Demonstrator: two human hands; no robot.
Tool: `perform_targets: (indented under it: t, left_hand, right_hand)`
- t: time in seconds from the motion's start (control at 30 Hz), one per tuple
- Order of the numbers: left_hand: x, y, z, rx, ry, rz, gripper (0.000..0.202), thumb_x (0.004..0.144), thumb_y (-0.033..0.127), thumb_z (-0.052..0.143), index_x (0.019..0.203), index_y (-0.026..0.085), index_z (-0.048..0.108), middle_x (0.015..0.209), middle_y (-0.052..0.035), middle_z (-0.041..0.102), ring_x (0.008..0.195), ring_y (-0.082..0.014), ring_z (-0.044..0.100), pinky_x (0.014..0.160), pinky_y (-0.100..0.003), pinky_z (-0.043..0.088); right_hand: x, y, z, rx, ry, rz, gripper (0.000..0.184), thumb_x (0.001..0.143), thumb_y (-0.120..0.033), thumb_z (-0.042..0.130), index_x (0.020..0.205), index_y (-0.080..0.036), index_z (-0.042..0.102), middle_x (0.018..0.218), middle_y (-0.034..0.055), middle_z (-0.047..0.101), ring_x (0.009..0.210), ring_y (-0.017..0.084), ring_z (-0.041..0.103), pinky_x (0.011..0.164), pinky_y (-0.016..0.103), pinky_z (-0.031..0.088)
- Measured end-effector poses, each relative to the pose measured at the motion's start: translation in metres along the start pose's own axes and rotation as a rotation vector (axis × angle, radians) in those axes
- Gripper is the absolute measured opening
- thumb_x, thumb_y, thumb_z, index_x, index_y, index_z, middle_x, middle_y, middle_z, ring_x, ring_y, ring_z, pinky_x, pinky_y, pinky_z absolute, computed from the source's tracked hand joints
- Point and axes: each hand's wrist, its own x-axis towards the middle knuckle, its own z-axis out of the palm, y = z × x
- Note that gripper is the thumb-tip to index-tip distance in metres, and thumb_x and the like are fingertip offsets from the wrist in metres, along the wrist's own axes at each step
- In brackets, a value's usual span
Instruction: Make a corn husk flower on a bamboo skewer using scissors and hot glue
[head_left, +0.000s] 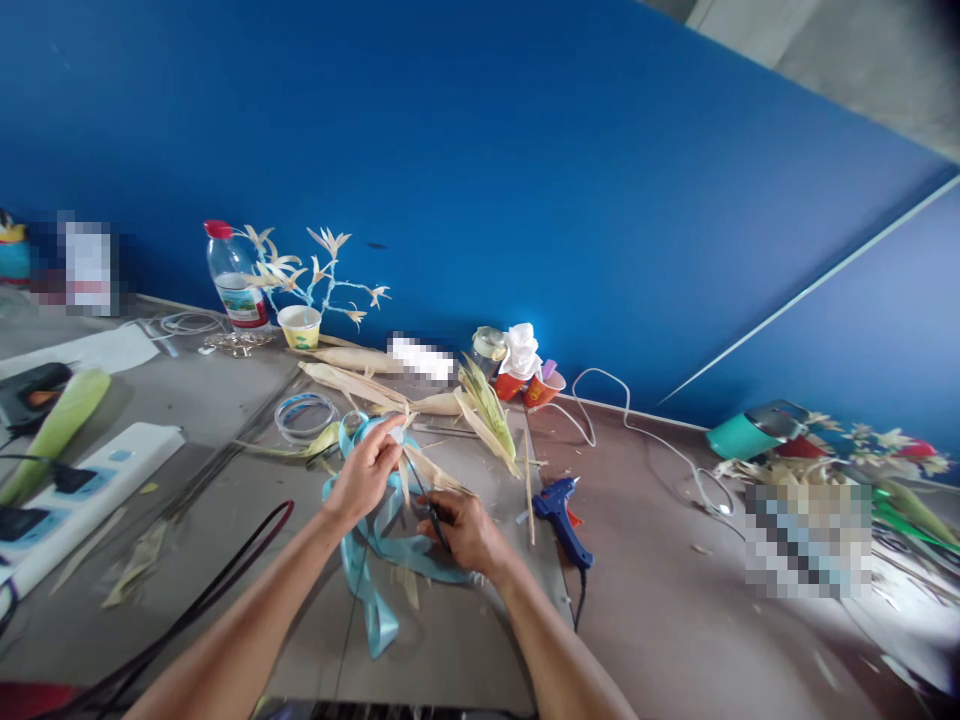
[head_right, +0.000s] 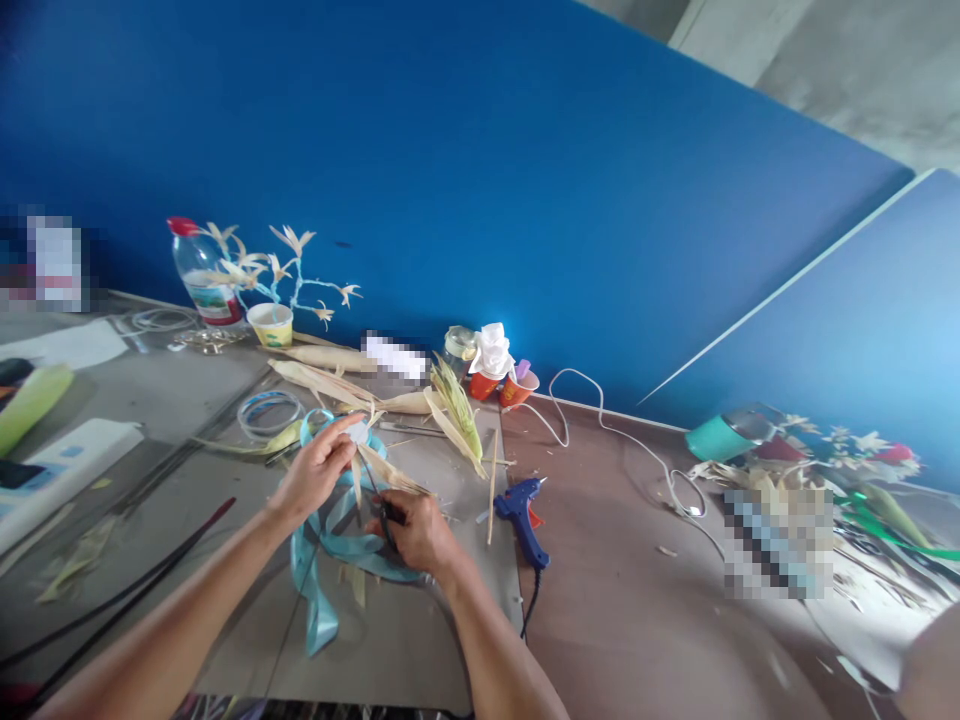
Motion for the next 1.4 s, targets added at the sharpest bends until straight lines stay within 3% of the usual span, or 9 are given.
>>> perform_targets:
  t: [0.3, 0.43, 0.57, 0.77, 0.97, 1.17, 1.3, 1.4]
  left_hand:
    - [-0.001, 0.006, 0.002, -0.135, 0.012, -0.06, 0.044, 0.081, 0.033, 0.053, 0.122, 0.016, 0.055, 0.061, 0.0037, 0.046, 0.053, -0.0113, 0.043, 0.05, -0.023, 0.036]
    - [-0.002, 0.011, 0.002, -0.163, 0.033, -0.109, 0.039, 0.079, 0.033, 0.056, 0.113, 0.015, 0.06, 0.059, 0.0042, 0.048, 0.049, -0.0093, 0.042, 0.048, -0.022, 0.035]
    - [0.0, 0.01, 0.001, -0.24, 0.066, -0.153, 0.026, 0.074, 0.035, 0.062, 0.089, 0.014, 0.067, 0.057, 0.0021, 0.054, 0.049, -0.0095, 0.047, 0.051, -0.024, 0.039]
    - [0.002, 0.012, 0.001, -0.484, 0.101, -0.261, 0.025, 0.064, 0.034, 0.074, 0.076, 0.015, 0.063, 0.059, 0.0011, 0.058, 0.05, -0.0096, 0.051, 0.052, -0.024, 0.041]
    - [0.003, 0.015, 0.003, -0.503, 0.154, -0.335, 0.031, 0.057, 0.032, 0.079, 0.076, 0.015, 0.061, 0.063, 0.0017, 0.061, 0.055, -0.01, 0.056, 0.058, -0.025, 0.046]
    - [0.001, 0.014, 0.007, -0.444, 0.179, -0.372, 0.039, 0.057, 0.039, 0.079, 0.079, 0.016, 0.056, 0.069, -0.0008, 0.067, 0.059, -0.0136, 0.062, 0.063, -0.028, 0.049]
    - [0.0, 0.014, 0.009, -0.419, 0.17, -0.372, 0.041, 0.059, 0.044, 0.077, 0.079, 0.016, 0.056, 0.069, -0.0004, 0.066, 0.057, -0.012, 0.06, 0.061, -0.027, 0.049]
    - [-0.001, 0.015, 0.01, -0.394, 0.145, -0.35, 0.04, 0.06, 0.046, 0.076, 0.078, 0.016, 0.056, 0.07, -0.0002, 0.065, 0.054, -0.0101, 0.056, 0.058, -0.024, 0.047]
  right_hand:
    - [0.0, -0.002, -0.009, -0.045, 0.015, 0.007, 0.024, 0.076, -0.034, 0.062, 0.091, -0.016, 0.069, 0.059, -0.003, 0.047, 0.056, 0.01, 0.039, 0.053, 0.02, 0.032]
    - [0.002, 0.003, -0.02, -0.103, 0.226, 0.102, 0.032, 0.079, -0.039, 0.056, 0.098, -0.015, 0.067, 0.068, 0.0014, 0.059, 0.06, 0.014, 0.05, 0.057, 0.023, 0.038]
    - [0.005, 0.006, -0.039, -0.442, 0.412, 0.31, 0.035, 0.08, -0.042, 0.054, 0.103, -0.018, 0.064, 0.079, 0.0059, 0.066, 0.072, 0.019, 0.059, 0.067, 0.027, 0.04]
    - [0.003, 0.006, -0.048, -0.708, 0.375, 0.475, 0.06, 0.079, -0.04, 0.054, 0.133, -0.016, 0.042, 0.11, 0.0141, 0.062, 0.098, 0.026, 0.059, 0.085, 0.037, 0.038]
    - [0.0, 0.007, -0.048, -0.797, 0.274, 0.421, 0.072, 0.081, -0.03, 0.05, 0.146, -0.013, 0.022, 0.128, 0.0192, 0.048, 0.111, 0.028, 0.051, 0.091, 0.038, 0.036]
    - [-0.002, 0.0, -0.051, -0.78, 0.225, 0.359, 0.065, 0.081, -0.031, 0.051, 0.141, -0.014, 0.034, 0.128, 0.0177, 0.049, 0.11, 0.029, 0.052, 0.092, 0.037, 0.036]
    - [0.0, -0.003, -0.047, -0.765, 0.314, 0.383, 0.059, 0.086, -0.034, 0.047, 0.139, -0.013, 0.035, 0.12, 0.0173, 0.055, 0.098, 0.026, 0.059, 0.084, 0.033, 0.04]
    - [0.002, -0.005, -0.046, -0.749, 0.358, 0.42, 0.043, 0.088, -0.034, 0.046, 0.125, -0.014, 0.052, 0.114, 0.0162, 0.057, 0.088, 0.023, 0.062, 0.077, 0.031, 0.043]
